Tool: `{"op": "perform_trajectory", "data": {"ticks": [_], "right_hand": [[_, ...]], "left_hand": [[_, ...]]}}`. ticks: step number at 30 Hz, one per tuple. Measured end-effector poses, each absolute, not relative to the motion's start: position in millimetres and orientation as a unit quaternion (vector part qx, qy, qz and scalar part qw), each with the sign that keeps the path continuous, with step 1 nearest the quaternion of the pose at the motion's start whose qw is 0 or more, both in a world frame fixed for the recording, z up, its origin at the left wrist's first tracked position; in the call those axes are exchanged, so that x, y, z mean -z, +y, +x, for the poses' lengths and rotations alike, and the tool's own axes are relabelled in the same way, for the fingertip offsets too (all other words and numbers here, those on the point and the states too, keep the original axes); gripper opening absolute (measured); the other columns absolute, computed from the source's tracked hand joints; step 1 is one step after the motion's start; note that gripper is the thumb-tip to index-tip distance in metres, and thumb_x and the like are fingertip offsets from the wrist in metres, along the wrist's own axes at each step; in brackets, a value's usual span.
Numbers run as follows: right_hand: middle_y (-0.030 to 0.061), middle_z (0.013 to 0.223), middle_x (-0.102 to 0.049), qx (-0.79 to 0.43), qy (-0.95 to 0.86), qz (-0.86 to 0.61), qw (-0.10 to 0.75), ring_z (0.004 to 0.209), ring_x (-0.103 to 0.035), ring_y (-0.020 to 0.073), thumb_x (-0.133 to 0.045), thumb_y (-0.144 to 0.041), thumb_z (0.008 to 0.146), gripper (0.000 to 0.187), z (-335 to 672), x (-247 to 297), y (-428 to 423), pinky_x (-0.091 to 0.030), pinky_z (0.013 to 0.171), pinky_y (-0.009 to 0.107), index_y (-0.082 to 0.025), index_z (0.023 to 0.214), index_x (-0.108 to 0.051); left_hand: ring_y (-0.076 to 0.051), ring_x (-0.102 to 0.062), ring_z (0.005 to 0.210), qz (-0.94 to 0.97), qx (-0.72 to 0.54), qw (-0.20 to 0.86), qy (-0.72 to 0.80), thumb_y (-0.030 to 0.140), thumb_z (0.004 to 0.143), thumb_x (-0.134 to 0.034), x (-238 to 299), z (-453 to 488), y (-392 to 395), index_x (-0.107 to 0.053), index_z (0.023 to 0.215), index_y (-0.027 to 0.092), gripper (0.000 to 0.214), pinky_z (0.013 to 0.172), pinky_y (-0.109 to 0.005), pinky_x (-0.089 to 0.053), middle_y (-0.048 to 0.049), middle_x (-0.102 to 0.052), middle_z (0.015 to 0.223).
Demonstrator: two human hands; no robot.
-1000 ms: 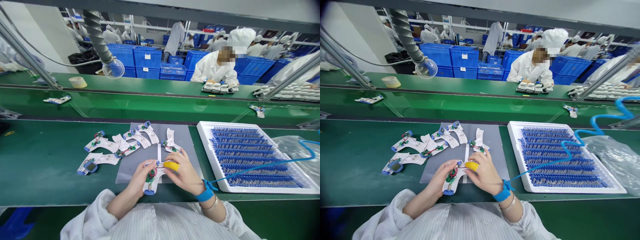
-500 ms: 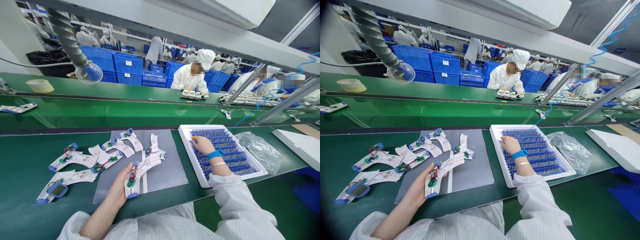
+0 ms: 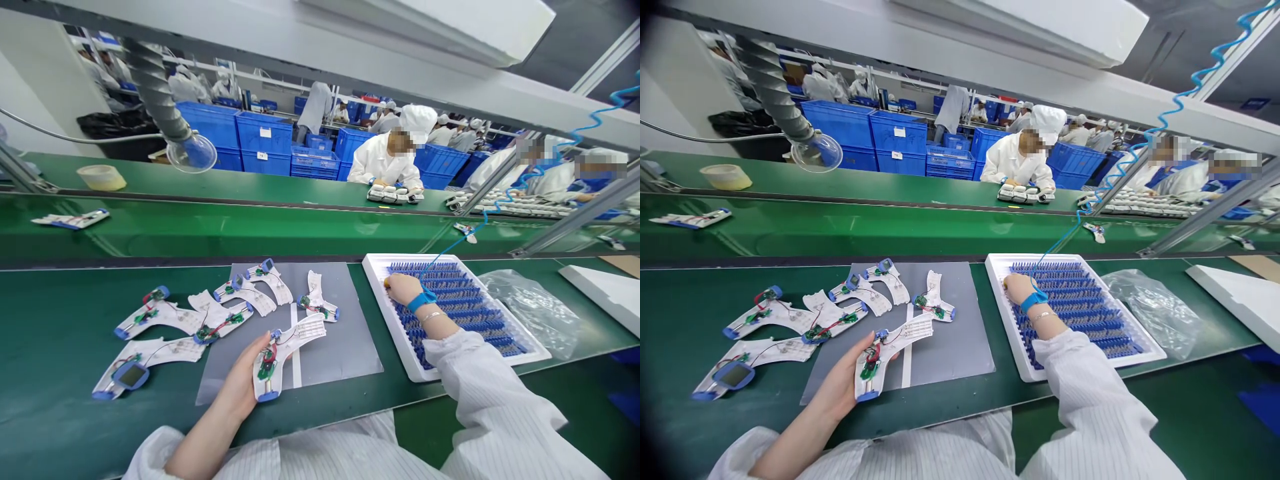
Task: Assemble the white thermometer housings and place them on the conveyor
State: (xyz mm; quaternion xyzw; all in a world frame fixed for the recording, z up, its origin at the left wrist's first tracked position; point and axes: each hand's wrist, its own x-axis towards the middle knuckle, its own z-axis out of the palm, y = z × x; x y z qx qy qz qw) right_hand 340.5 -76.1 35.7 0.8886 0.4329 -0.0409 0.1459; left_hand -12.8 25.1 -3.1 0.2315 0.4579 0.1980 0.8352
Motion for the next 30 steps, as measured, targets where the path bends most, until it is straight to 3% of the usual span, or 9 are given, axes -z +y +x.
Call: {"op": "perform_trajectory", "data": {"ticks": [5,8,11,14,16,21,23,25,30], "right_hand": [[0.0137,0.097,-0.065,0.021,0.462,0.886,0.038,0.089,-0.061,0.0228,-0.039,-0.021,0.086,0.029,308,-67,-78,-0.046,0.076,0.032,-0.012,0.101,-0.061],[0.0069,0.091,-0.066,0.193,0.604,0.755,-0.171,0.080,-0.061,0.0150,-0.040,-0.029,0.088,0.028,256,-80,-78,-0.048,0.072,0.024,-0.014,0.100,-0.060],[0.0064,0.085,-0.064,0.303,0.707,0.587,-0.252,0.074,-0.059,0.0129,-0.048,-0.028,0.084,0.022,202,-81,-77,-0.048,0.066,0.022,-0.012,0.091,-0.063],[0.0059,0.082,-0.063,0.282,0.751,0.547,-0.240,0.071,-0.057,0.0121,-0.050,-0.027,0.084,0.021,179,-76,-77,-0.046,0.065,0.022,-0.013,0.089,-0.065],[0.0059,0.084,-0.064,0.239,0.735,0.597,-0.215,0.072,-0.058,0.0129,-0.050,-0.029,0.084,0.022,190,-73,-76,-0.045,0.067,0.023,-0.014,0.093,-0.064],[0.0115,0.092,-0.064,0.067,0.455,0.888,0.007,0.085,-0.059,0.0202,-0.041,-0.027,0.088,0.028,286,-63,-73,-0.043,0.073,0.028,-0.014,0.104,-0.060],[0.0143,0.085,-0.065,0.082,0.410,0.907,0.050,0.080,-0.060,0.0211,-0.046,-0.022,0.085,0.022,326,-54,-73,-0.043,0.070,0.030,-0.009,0.092,-0.063],[0.0100,0.081,-0.064,0.114,0.391,0.910,0.080,0.075,-0.060,0.0178,-0.051,-0.023,0.084,0.018,353,-45,-75,-0.045,0.069,0.030,-0.009,0.086,-0.062],[0.0038,0.092,-0.061,0.158,0.400,0.898,0.096,0.082,-0.058,0.0145,-0.050,-0.034,0.087,0.023,374,-23,-76,-0.047,0.077,0.035,-0.013,0.091,-0.059]], "left_hand": [[-0.025,-0.057,0.103,0.454,-0.172,0.812,0.325,0.039,0.071,-0.062,7,-23,23,-0.060,0.096,0.017,0.032,0.088,-0.033,-0.044,-0.0090,-0.063,0.108],[-0.028,-0.037,0.124,0.653,-0.131,0.730,0.153,0.045,0.070,-0.062,0,-19,20,-0.061,0.101,0.020,0.040,0.102,-0.037,-0.030,-0.0097,-0.045,0.132],[-0.028,-0.038,0.123,0.755,-0.073,0.648,0.073,0.044,0.071,-0.060,-13,-6,13,-0.059,0.107,0.021,0.042,0.100,-0.038,-0.031,-0.0112,-0.043,0.133],[-0.028,-0.049,0.111,0.807,-0.034,0.583,0.084,0.045,0.070,-0.060,-23,3,7,-0.060,0.105,0.019,0.043,0.096,-0.039,-0.036,-0.0128,-0.054,0.119],[-0.030,-0.046,0.115,0.823,-0.015,0.554,0.124,0.044,0.070,-0.059,-24,3,6,-0.060,0.107,0.020,0.044,0.098,-0.042,-0.033,-0.0126,-0.053,0.122],[-0.030,-0.030,0.128,0.819,0.005,0.542,0.189,0.043,0.072,-0.055,-16,-6,8,-0.056,0.114,0.025,0.045,0.103,-0.045,-0.027,-0.0085,-0.045,0.133],[-0.029,-0.030,0.129,0.816,-0.002,0.542,0.201,0.043,0.073,-0.055,-13,-9,9,-0.056,0.114,0.026,0.045,0.104,-0.045,-0.027,-0.0081,-0.044,0.134],[-0.028,-0.030,0.128,0.815,-0.007,0.541,0.207,0.043,0.073,-0.055,-10,-10,10,-0.056,0.114,0.025,0.045,0.104,-0.045,-0.027,-0.0082,-0.043,0.134],[-0.029,-0.033,0.127,0.817,-0.018,0.535,0.212,0.043,0.072,-0.055,-9,-10,10,-0.057,0.112,0.023,0.044,0.104,-0.046,-0.028,-0.0095,-0.046,0.132]]}}
